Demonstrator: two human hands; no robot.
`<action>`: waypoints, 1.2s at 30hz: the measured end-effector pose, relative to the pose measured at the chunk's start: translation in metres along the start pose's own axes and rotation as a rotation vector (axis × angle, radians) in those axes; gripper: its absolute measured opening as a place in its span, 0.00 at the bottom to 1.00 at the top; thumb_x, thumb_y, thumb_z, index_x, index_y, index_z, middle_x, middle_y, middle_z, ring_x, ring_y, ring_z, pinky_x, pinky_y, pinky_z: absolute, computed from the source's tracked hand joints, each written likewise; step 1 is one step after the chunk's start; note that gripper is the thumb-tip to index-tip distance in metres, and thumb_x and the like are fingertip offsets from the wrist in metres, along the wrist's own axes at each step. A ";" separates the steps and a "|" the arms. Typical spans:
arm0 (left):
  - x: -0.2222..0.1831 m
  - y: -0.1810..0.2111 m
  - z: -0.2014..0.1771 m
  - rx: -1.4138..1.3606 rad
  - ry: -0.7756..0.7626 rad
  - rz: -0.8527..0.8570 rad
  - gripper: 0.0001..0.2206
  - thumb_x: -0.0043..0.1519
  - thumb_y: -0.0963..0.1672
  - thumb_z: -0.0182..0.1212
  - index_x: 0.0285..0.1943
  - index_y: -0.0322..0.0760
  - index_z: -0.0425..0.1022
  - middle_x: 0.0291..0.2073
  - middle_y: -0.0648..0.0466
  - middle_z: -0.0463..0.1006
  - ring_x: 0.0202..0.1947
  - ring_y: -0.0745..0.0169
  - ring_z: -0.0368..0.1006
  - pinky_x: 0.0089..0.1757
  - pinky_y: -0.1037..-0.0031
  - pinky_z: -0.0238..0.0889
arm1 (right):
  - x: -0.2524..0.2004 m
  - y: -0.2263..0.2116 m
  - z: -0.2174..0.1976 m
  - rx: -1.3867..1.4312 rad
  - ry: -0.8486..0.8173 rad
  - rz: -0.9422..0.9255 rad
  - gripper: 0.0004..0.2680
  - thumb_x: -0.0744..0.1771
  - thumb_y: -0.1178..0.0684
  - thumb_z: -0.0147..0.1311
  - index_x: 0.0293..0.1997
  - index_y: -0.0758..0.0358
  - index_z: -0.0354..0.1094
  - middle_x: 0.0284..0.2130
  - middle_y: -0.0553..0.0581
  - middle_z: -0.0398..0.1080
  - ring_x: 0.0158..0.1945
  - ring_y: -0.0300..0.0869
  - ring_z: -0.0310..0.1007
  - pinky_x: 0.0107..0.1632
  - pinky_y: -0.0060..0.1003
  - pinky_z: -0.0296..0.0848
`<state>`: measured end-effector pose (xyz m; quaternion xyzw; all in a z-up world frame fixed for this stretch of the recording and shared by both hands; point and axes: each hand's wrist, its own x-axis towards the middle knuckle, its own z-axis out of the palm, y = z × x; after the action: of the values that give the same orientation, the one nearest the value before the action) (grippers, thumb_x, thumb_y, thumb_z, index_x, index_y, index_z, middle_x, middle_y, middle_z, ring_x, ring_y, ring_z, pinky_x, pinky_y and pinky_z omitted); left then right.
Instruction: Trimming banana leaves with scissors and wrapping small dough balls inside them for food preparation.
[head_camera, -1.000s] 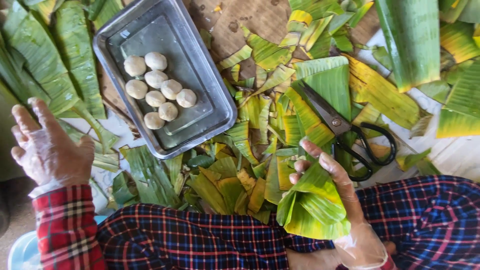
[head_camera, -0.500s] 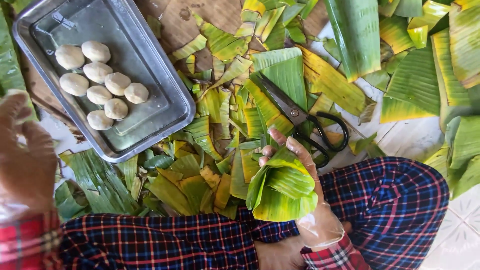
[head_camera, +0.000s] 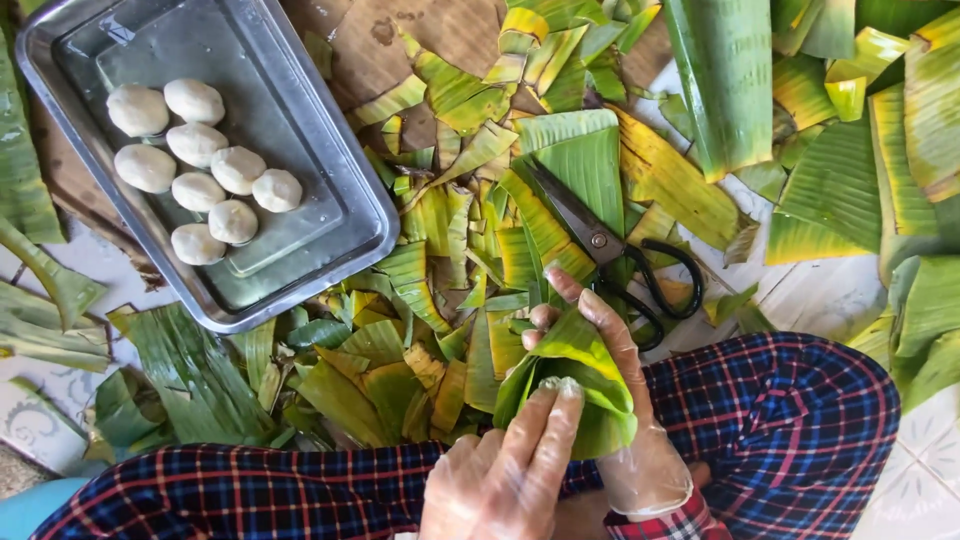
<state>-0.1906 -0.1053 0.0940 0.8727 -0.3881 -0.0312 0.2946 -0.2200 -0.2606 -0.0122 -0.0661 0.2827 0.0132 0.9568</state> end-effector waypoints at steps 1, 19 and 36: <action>-0.003 -0.001 0.006 0.074 -0.039 0.020 0.19 0.58 0.39 0.62 0.60 0.30 0.76 0.52 0.42 0.80 0.19 0.71 0.69 0.20 0.79 0.59 | 0.001 0.000 0.000 -0.003 0.028 -0.005 0.16 0.69 0.52 0.52 0.66 0.60 0.61 0.42 0.62 0.72 0.44 0.51 0.74 0.47 0.39 0.76; -0.030 -0.005 0.019 0.348 -0.250 0.019 0.19 0.57 0.44 0.59 0.58 0.34 0.70 0.56 0.41 0.77 0.09 0.64 0.67 0.13 0.71 0.62 | -0.016 0.030 0.038 -0.210 0.458 -0.019 0.26 0.63 0.53 0.50 0.72 0.63 0.60 0.51 0.60 0.69 0.50 0.46 0.69 0.58 0.42 0.68; 0.073 -0.255 -0.037 1.053 -0.446 -0.138 0.34 0.54 0.37 0.63 0.72 0.52 0.63 0.58 0.53 0.69 0.13 0.79 0.59 0.11 0.87 0.64 | -0.007 0.013 -0.012 -0.071 -0.167 -0.245 0.13 0.71 0.59 0.51 0.64 0.66 0.67 0.59 0.68 0.68 0.59 0.50 0.68 0.64 0.52 0.69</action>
<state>0.0390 -0.0044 -0.0004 0.8973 -0.3464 -0.0363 -0.2712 -0.2336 -0.2492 -0.0203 -0.1323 0.1911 -0.0883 0.9686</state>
